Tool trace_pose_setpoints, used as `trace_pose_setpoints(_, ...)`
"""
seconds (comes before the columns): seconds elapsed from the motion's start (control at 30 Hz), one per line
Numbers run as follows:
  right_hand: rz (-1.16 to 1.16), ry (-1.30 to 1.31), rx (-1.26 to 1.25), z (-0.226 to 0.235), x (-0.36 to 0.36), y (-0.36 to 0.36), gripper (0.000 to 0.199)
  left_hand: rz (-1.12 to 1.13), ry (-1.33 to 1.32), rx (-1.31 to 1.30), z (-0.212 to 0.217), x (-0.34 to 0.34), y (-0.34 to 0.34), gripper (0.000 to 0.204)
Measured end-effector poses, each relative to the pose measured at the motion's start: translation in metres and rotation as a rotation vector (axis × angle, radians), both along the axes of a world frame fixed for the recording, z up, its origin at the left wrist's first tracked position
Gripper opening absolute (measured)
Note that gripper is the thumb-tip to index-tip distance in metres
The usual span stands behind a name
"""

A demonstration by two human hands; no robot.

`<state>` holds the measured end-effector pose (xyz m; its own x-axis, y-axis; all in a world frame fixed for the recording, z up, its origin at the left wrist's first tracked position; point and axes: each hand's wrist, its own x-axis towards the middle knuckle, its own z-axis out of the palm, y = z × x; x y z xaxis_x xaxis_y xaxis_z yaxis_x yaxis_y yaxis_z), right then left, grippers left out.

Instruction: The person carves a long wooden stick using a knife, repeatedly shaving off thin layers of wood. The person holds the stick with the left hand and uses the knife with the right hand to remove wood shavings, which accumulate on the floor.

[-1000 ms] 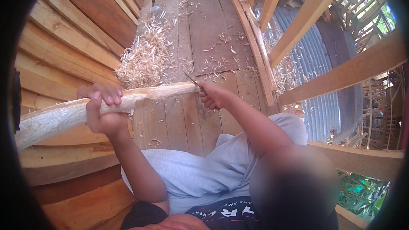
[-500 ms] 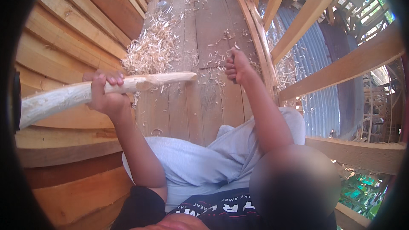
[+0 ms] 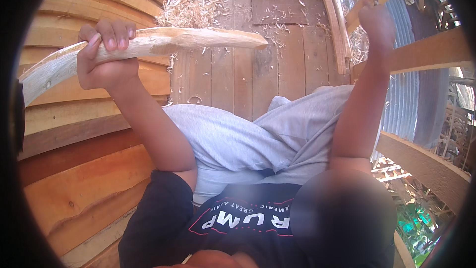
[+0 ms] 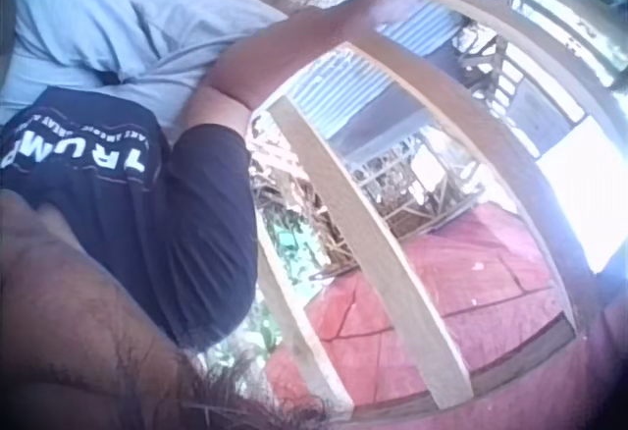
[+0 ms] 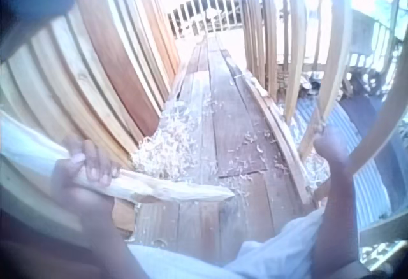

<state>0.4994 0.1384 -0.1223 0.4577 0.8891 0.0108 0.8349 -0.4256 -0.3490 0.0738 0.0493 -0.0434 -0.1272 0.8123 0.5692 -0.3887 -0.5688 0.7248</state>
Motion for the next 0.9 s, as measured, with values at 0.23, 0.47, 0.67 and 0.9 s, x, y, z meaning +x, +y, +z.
trace_pose_setpoints(0.23, 0.046, 0.067, 0.314, -0.032, 0.022, 0.006, 0.039, -0.126, 0.146, 0.072, -0.007, -0.007, 0.006, 0.008)
trace_pose_setpoints(0.47, 0.601, 0.509, 0.159, -0.088, -0.089, 0.004, 0.03, -0.137, 0.201, 0.113, -0.016, -0.005, 0.011, 0.01)
trace_pose_setpoints(0.67, 0.708, 0.489, -0.239, -0.087, -0.153, -0.007, 0.033, -0.109, 0.193, 0.124, -0.025, 0.006, 0.016, 0.013)
trace_pose_setpoints(0.9, 0.68, 0.517, -0.098, -0.098, -0.154, -0.014, 0.027, -0.233, 0.212, 0.173, -0.02, 0.007, 0.013, 0.018)
